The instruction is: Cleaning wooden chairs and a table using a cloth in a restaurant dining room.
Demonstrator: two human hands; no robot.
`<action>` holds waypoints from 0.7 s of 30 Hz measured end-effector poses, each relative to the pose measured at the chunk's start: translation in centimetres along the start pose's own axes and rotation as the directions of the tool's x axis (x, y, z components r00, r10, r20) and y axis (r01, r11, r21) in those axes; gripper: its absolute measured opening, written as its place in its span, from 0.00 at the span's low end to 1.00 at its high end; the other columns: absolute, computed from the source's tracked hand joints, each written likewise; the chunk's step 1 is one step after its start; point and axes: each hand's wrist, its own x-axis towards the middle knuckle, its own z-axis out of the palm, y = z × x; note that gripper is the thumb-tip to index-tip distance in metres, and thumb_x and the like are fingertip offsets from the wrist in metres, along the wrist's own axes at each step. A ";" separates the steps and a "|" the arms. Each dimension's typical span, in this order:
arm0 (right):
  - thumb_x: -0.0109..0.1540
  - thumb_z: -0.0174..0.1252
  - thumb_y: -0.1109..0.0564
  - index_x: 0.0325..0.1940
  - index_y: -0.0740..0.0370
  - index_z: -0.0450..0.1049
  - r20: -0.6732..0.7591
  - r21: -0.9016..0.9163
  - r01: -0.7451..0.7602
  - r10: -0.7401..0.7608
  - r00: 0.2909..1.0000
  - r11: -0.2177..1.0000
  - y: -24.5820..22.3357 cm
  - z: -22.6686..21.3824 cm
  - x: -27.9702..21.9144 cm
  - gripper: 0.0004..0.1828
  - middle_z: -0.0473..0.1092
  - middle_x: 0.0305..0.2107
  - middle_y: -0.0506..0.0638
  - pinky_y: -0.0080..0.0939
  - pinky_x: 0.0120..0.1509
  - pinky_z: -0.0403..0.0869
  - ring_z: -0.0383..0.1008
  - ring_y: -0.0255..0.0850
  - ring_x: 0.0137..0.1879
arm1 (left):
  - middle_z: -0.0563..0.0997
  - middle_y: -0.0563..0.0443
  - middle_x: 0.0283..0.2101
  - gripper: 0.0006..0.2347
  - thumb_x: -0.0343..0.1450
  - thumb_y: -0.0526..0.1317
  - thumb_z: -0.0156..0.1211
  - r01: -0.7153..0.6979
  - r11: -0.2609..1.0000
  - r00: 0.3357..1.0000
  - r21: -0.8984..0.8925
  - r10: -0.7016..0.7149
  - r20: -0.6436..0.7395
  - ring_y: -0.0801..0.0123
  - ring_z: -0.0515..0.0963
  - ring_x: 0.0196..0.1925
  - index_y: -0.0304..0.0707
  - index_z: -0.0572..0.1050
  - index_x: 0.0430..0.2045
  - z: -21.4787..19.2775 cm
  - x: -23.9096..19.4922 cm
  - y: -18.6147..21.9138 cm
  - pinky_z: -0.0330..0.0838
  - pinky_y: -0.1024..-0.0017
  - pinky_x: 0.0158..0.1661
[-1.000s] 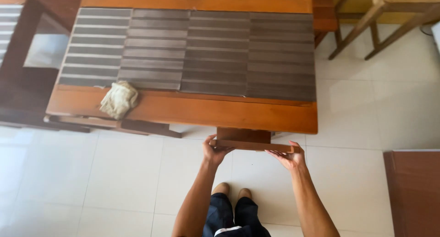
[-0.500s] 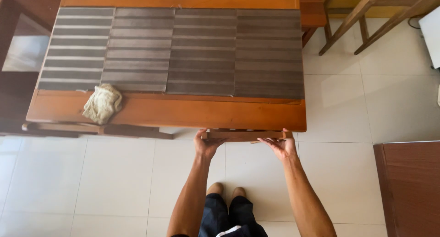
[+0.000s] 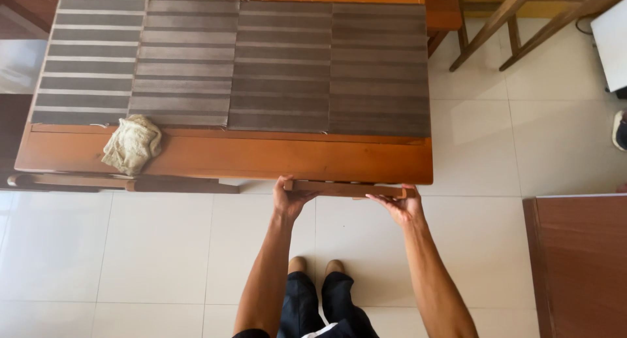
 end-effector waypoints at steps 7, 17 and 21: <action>0.60 0.56 0.53 0.74 0.69 0.48 0.013 -0.107 0.029 -0.027 1.000 0.994 -0.8 -1.9 0.4 0.43 0.54 0.67 0.70 0.82 0.71 0.56 0.57 0.69 0.73 | 0.55 0.19 0.68 0.37 0.73 0.53 0.54 0.074 0.995 0.981 -0.067 -0.060 0.185 0.25 0.65 0.67 0.22 0.48 0.68 -5.7 3.1 -2.1 0.69 0.32 0.59; 0.62 0.59 0.45 0.74 0.65 0.53 -0.071 -0.561 0.169 -0.250 0.966 0.811 2.9 -3.6 -6.8 0.42 0.59 0.63 0.64 0.58 0.69 0.71 0.69 0.60 0.67 | 0.54 0.54 0.75 0.27 0.73 0.56 0.44 -0.034 0.779 0.968 0.626 0.180 -0.172 0.52 0.63 0.71 0.56 0.55 0.70 -5.3 -5.8 0.3 0.68 0.46 0.59; 0.61 0.59 0.45 0.68 0.65 0.61 0.118 -0.715 0.212 -0.183 0.976 0.667 7.1 -1.2 -10.7 0.36 0.68 0.57 0.60 0.53 0.64 0.75 0.74 0.54 0.62 | 0.66 0.47 0.70 0.22 0.76 0.52 0.47 -0.155 0.579 0.961 0.801 0.275 -0.012 0.54 0.69 0.69 0.51 0.65 0.66 -4.2 -12.7 3.5 0.69 0.55 0.58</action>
